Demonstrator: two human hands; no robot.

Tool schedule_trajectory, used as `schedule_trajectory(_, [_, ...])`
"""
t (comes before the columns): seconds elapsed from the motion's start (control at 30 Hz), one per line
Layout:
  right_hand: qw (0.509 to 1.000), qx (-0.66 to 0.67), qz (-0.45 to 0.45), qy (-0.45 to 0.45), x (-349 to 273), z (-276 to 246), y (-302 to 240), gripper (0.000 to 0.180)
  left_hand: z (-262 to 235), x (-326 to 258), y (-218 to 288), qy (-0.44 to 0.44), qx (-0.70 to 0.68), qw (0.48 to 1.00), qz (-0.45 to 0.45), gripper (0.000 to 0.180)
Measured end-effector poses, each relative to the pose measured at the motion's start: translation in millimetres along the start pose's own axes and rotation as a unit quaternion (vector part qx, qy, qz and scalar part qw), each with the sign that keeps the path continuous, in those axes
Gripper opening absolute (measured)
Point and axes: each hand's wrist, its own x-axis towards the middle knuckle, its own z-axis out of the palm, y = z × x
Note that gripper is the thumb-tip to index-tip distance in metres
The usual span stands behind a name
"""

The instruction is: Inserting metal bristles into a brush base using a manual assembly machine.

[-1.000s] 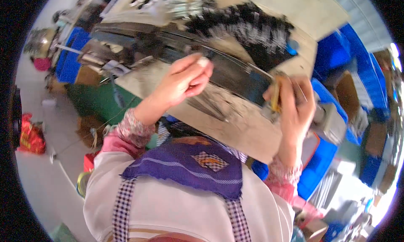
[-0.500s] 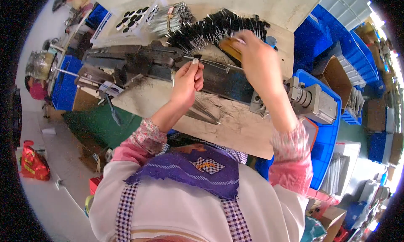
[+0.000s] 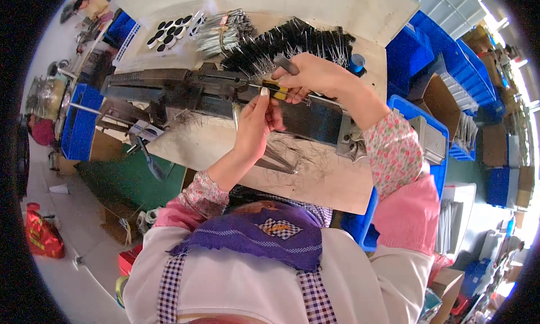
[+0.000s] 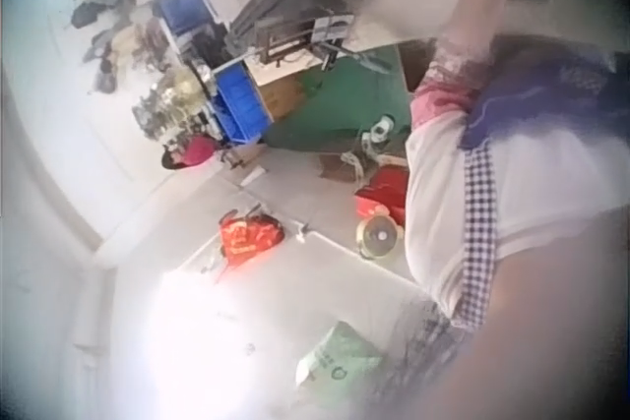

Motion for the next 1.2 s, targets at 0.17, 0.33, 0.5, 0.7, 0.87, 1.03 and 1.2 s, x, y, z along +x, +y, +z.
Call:
schedule_trajectory(0.17, [0.993,-0.097,0.039,-0.064,-3.3,0.6,-8.9,0.027,21.5,-0.5,2.9,-0.084,-0.075,0.992,-0.057,0.063])
schedule_trajectory(0.33, [0.845,-0.487,-0.070,0.210,-21.2,-5.7,-20.0,0.037,8.3,0.9,33.1,-0.051,-0.353,0.925,-0.133,0.075])
schedule_trajectory(0.5, [0.832,-0.452,-0.275,0.168,-35.2,65.5,-3.8,0.052,9.2,1.2,30.7,-0.009,-0.357,0.926,-0.123,0.078])
schedule_trajectory(0.7, [0.890,-0.260,-0.221,0.302,-28.3,41.4,-4.4,0.010,4.6,-9.1,33.3,-0.024,-0.311,0.947,-0.077,0.065])
schedule_trajectory(0.87, [0.853,-0.338,-0.303,0.258,-29.1,64.5,-1.3,0.005,-2.9,-8.3,26.3,-0.042,-0.304,0.950,-0.058,0.062])
schedule_trajectory(1.03, [0.915,-0.186,-0.216,0.287,-17.1,35.5,-3.0,0.012,8.5,-16.8,30.5,-0.019,-0.290,0.956,-0.045,0.069])
schedule_trajectory(1.2, [0.932,-0.212,-0.186,0.229,-8.1,34.2,2.2,0.012,8.5,-19.7,26.2,0.000,-0.269,0.963,-0.010,0.072])
